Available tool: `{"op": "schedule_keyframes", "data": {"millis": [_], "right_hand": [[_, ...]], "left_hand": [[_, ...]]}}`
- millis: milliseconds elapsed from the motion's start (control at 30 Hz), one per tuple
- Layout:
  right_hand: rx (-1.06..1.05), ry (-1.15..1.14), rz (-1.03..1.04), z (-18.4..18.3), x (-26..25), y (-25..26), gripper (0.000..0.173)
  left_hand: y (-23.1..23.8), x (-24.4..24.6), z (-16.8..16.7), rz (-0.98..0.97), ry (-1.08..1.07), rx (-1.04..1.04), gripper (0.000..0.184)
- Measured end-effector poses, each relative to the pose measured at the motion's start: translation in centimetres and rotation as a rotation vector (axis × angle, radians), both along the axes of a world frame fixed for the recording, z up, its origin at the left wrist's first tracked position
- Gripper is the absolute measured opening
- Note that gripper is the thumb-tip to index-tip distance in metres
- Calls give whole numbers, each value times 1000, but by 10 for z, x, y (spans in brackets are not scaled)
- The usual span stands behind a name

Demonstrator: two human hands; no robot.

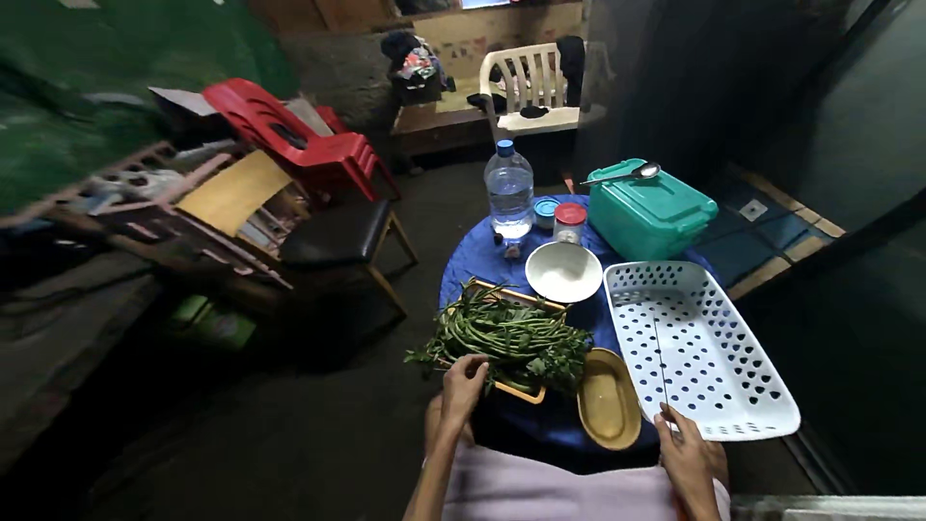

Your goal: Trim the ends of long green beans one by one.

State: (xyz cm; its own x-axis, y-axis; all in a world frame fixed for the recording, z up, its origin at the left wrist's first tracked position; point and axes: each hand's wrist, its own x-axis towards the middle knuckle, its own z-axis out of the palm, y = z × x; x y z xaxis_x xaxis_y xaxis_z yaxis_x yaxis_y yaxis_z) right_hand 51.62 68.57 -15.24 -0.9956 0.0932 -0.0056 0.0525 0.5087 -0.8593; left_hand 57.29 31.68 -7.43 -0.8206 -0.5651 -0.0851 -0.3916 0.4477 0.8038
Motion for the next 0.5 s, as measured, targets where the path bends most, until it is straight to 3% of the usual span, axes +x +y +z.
{"op": "schedule_keyframes", "data": {"millis": [100,267,367,500], "right_hand": [[-49,-40,-21,16,1,-6,34],[-356,-212,-8,45,9,-12,32],[-548,-293,-26,52,15,-14,30],[-724,-399,-25,55,21,-14,44]], "left_hand": [[-4,-23,-1,-151,0,-215,20],[2,-52,-17,-392,-190,-371,24],[2,-56,-37,-382,-81,-480,20],[-1,-42,-47,-386,139,-543,14]]}}
